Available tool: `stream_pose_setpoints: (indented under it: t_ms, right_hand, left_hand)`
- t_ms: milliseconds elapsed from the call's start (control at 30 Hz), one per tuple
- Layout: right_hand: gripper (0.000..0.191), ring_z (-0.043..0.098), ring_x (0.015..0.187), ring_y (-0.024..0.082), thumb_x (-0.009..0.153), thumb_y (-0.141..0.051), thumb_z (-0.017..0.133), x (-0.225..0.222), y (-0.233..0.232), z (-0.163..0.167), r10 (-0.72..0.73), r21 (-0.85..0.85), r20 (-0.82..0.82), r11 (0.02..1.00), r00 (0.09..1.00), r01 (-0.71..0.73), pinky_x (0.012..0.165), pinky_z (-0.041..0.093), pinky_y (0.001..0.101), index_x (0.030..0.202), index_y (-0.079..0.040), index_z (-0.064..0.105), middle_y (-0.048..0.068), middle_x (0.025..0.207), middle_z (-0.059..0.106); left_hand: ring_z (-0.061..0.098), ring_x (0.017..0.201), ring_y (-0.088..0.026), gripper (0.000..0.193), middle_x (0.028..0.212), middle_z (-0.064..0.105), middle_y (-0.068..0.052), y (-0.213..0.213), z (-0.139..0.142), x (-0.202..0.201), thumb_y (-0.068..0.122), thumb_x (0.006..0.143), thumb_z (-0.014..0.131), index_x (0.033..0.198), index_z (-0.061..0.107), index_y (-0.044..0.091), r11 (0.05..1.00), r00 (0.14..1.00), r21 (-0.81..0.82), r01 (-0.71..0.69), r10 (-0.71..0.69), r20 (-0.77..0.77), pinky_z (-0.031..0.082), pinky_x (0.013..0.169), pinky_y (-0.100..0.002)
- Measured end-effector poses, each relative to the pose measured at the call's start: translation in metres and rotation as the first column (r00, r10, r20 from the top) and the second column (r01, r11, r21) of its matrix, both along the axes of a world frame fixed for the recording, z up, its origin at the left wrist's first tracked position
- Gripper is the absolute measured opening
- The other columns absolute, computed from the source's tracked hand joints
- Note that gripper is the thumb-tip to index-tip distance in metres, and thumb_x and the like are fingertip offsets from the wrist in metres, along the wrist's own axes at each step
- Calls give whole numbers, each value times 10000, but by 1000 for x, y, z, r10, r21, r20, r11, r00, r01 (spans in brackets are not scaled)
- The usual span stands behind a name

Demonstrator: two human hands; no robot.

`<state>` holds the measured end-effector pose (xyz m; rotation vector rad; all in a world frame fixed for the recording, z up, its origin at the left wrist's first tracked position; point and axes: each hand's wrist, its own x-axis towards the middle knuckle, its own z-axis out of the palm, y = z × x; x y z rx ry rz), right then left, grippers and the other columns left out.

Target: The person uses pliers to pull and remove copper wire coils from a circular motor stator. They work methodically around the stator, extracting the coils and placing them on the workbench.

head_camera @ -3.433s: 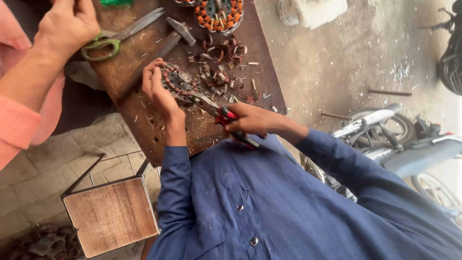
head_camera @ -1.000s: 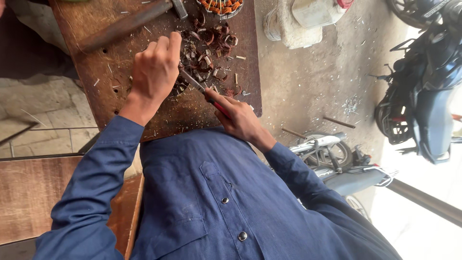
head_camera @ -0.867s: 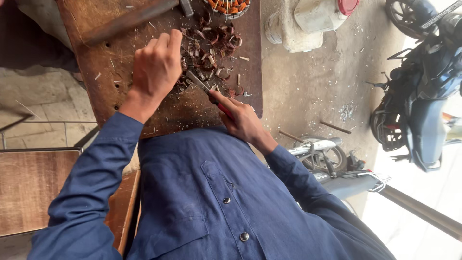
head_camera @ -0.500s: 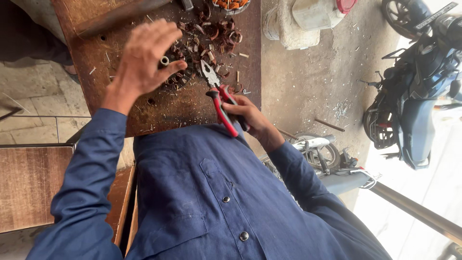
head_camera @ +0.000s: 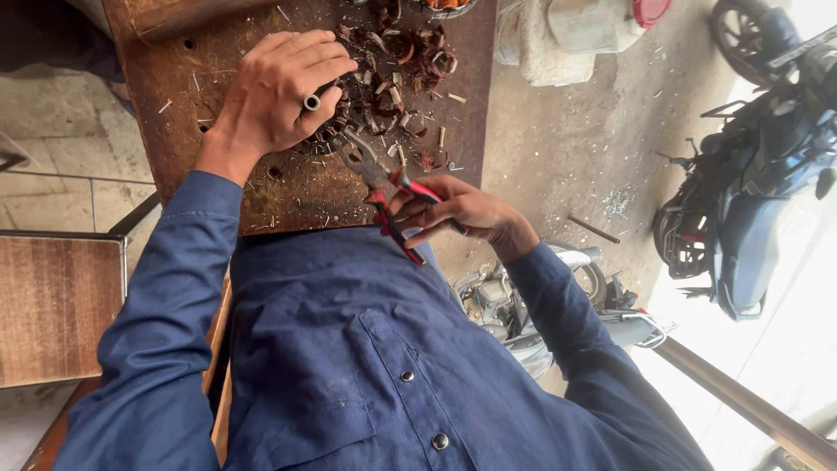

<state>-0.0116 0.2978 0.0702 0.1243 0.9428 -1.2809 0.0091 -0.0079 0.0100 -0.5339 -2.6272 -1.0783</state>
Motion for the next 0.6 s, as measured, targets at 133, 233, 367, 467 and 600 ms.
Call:
stream_pose_setpoints:
  t_ms: [133,233,367,467,600]
  right_hand:
    - [440,676,1214,348,905,26,628,-7,2,-17,-80,21,63,997,995,79,998,575,484,1336,87,562,247,1319,648]
    - [358,672,1212,342,985,-55,626,-10,0,-24,-113,43,97,993,989,109,1009,602,486,1314,78,579,231,1295,650]
    - [336,664,1211,317,1014,-106,625,-5,-1,-30,-45,50,-37,998,998,46,1007,616,483,1296,72,586,176,1280,646]
    - [338,662,1197,301,996,-105,629,-5,2,-27,-4,58,-86,998,996,9,993,619,484,1288,59,581,132,1271,638]
    - [364,646,1219,289,967,-65,650,-8,7,-25,8,44,-52,999,999,-5,1019,607,500,1300,60,574,134,1293,624]
  left_hand:
    - [653,1304,-300,329,1267,718,-105,1,-6,-15,265,1056,531,1213,732,58,1000,1000,-2,7,-7,-11,501,1108,-477]
    - [653,1290,-289,334,1264,717,-102,4,-13,-23,263,1059,517,1209,736,61,1000,1000,7,17,-17,-9,502,1109,-473]
    - [656,1269,-267,340,1267,720,-95,8,-19,-24,221,1036,485,1200,736,61,1000,1000,8,16,-16,-3,513,1119,-463]
    - [659,1284,-274,319,1261,725,-95,9,-18,-22,232,1049,510,1188,741,62,1000,1000,3,0,0,-4,519,1099,-461]
    - [668,1282,-279,312,1233,732,-100,7,-13,-19,226,1036,519,1169,739,48,1000,1000,-3,13,-13,-2,531,1062,-452]
